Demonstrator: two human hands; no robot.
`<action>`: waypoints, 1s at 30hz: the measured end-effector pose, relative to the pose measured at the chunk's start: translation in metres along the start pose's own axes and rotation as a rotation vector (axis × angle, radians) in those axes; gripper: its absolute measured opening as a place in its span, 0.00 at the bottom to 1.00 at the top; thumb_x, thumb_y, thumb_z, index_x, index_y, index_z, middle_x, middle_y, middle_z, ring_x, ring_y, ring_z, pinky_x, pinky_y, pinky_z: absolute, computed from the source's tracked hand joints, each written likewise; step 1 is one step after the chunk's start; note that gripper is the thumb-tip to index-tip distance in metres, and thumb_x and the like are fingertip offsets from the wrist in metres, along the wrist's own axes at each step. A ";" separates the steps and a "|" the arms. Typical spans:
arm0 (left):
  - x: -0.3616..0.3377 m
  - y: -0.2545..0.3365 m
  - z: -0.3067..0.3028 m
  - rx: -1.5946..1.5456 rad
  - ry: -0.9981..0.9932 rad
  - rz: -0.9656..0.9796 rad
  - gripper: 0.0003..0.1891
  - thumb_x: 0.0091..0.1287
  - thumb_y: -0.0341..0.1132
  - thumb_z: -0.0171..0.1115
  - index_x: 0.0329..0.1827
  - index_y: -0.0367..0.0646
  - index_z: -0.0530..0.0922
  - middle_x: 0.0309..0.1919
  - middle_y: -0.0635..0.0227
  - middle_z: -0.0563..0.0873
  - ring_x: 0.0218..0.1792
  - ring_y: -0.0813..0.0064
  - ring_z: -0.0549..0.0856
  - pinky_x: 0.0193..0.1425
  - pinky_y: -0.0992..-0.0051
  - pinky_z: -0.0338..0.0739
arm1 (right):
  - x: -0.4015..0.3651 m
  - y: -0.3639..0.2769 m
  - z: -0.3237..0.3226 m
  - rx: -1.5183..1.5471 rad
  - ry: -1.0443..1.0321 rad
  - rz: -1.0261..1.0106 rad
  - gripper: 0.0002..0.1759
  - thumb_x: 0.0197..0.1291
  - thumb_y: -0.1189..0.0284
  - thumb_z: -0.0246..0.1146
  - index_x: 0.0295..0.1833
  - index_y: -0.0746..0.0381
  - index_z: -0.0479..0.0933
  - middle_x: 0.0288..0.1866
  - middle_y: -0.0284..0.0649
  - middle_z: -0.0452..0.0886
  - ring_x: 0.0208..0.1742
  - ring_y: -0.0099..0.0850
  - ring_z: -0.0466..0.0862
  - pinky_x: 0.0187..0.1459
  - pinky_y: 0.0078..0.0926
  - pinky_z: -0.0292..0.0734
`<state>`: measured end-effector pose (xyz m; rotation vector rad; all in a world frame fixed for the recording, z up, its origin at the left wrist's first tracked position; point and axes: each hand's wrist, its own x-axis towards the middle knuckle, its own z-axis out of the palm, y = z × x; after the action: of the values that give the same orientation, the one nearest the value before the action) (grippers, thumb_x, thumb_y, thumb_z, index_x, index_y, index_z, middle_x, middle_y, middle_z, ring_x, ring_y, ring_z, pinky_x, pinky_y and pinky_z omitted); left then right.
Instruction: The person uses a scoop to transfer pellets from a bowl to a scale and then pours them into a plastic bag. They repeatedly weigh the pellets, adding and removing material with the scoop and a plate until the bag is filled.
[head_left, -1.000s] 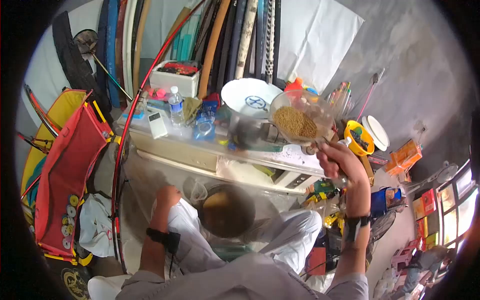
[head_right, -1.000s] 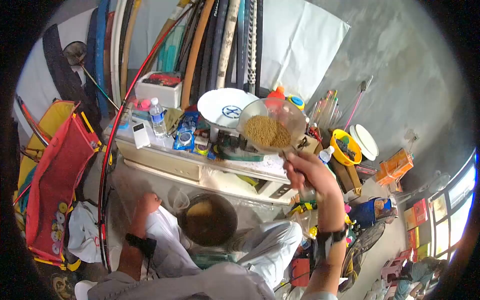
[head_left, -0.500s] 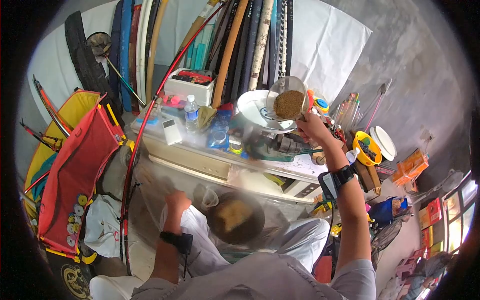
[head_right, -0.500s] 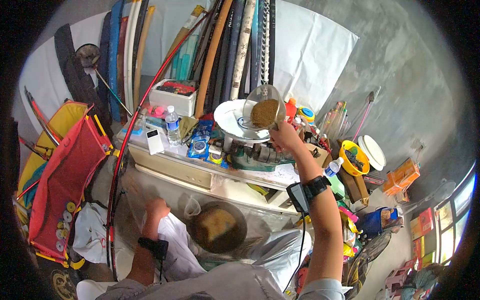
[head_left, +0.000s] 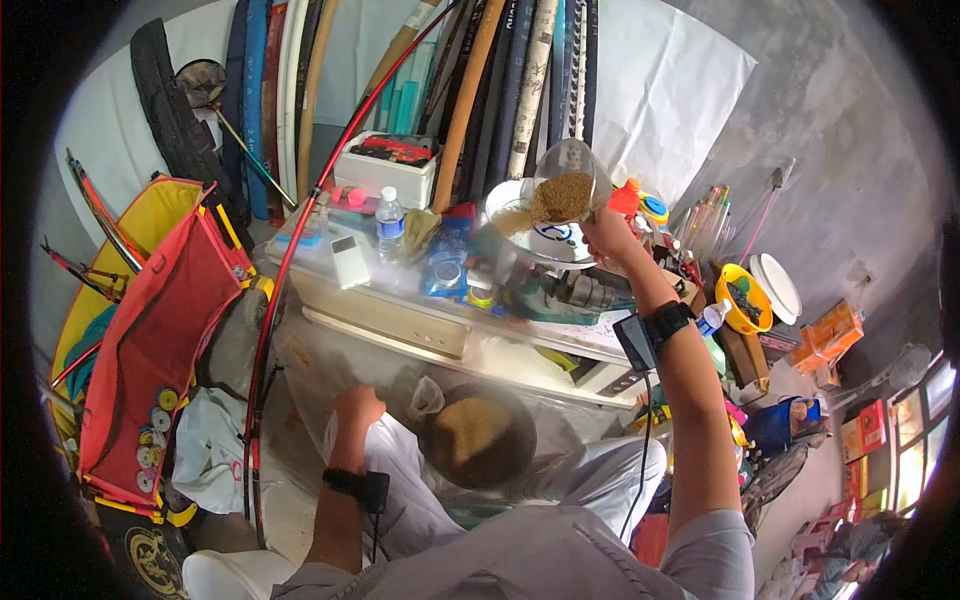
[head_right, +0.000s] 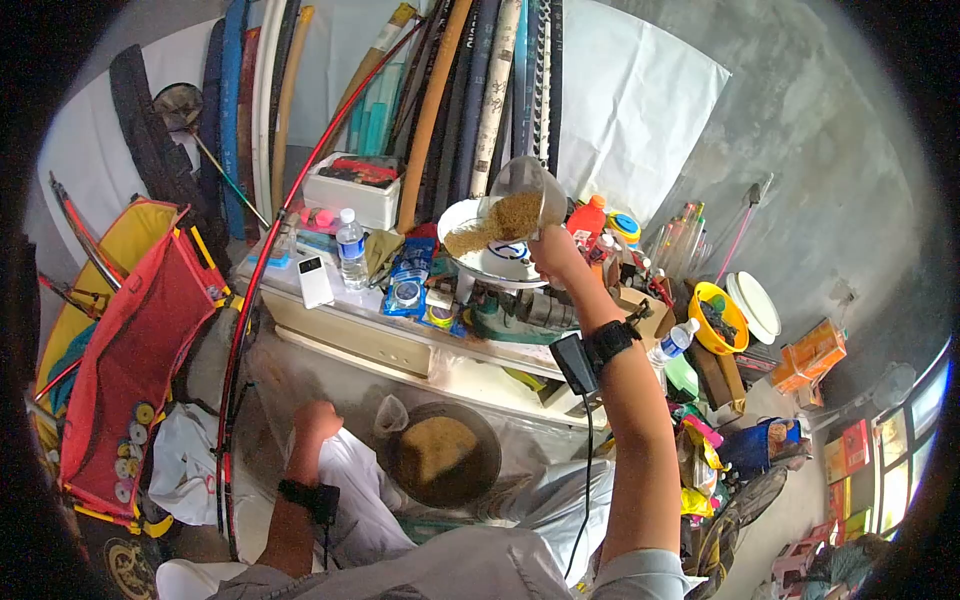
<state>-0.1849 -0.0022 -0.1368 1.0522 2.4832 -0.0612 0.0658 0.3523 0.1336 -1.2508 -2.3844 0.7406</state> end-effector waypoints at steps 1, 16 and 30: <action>0.001 0.000 0.001 -0.005 -0.003 -0.001 0.19 0.52 0.39 0.54 0.45 0.42 0.81 0.47 0.55 0.82 0.51 0.56 0.80 0.53 0.59 0.72 | 0.004 0.004 -0.002 0.000 -0.001 -0.001 0.14 0.56 0.72 0.53 0.23 0.71 0.71 0.15 0.41 0.74 0.12 0.29 0.75 0.13 0.28 0.70; 0.016 0.004 0.017 0.008 0.043 0.063 0.18 0.52 0.40 0.55 0.43 0.42 0.82 0.46 0.55 0.82 0.49 0.56 0.80 0.52 0.60 0.74 | -0.064 0.038 -0.053 -0.248 0.111 -0.008 0.15 0.58 0.69 0.54 0.26 0.71 0.69 0.16 0.41 0.73 0.13 0.32 0.75 0.15 0.30 0.71; 0.003 0.006 0.004 0.019 0.055 0.017 0.18 0.51 0.40 0.54 0.42 0.42 0.82 0.44 0.54 0.83 0.48 0.55 0.81 0.50 0.60 0.74 | -0.027 0.006 -0.018 -0.438 0.078 -0.231 0.12 0.52 0.71 0.56 0.25 0.69 0.78 0.21 0.47 0.80 0.21 0.40 0.81 0.25 0.36 0.76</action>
<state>-0.1811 0.0028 -0.1405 1.0964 2.5271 -0.0515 0.0936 0.3375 0.1427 -1.0985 -2.6505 0.0985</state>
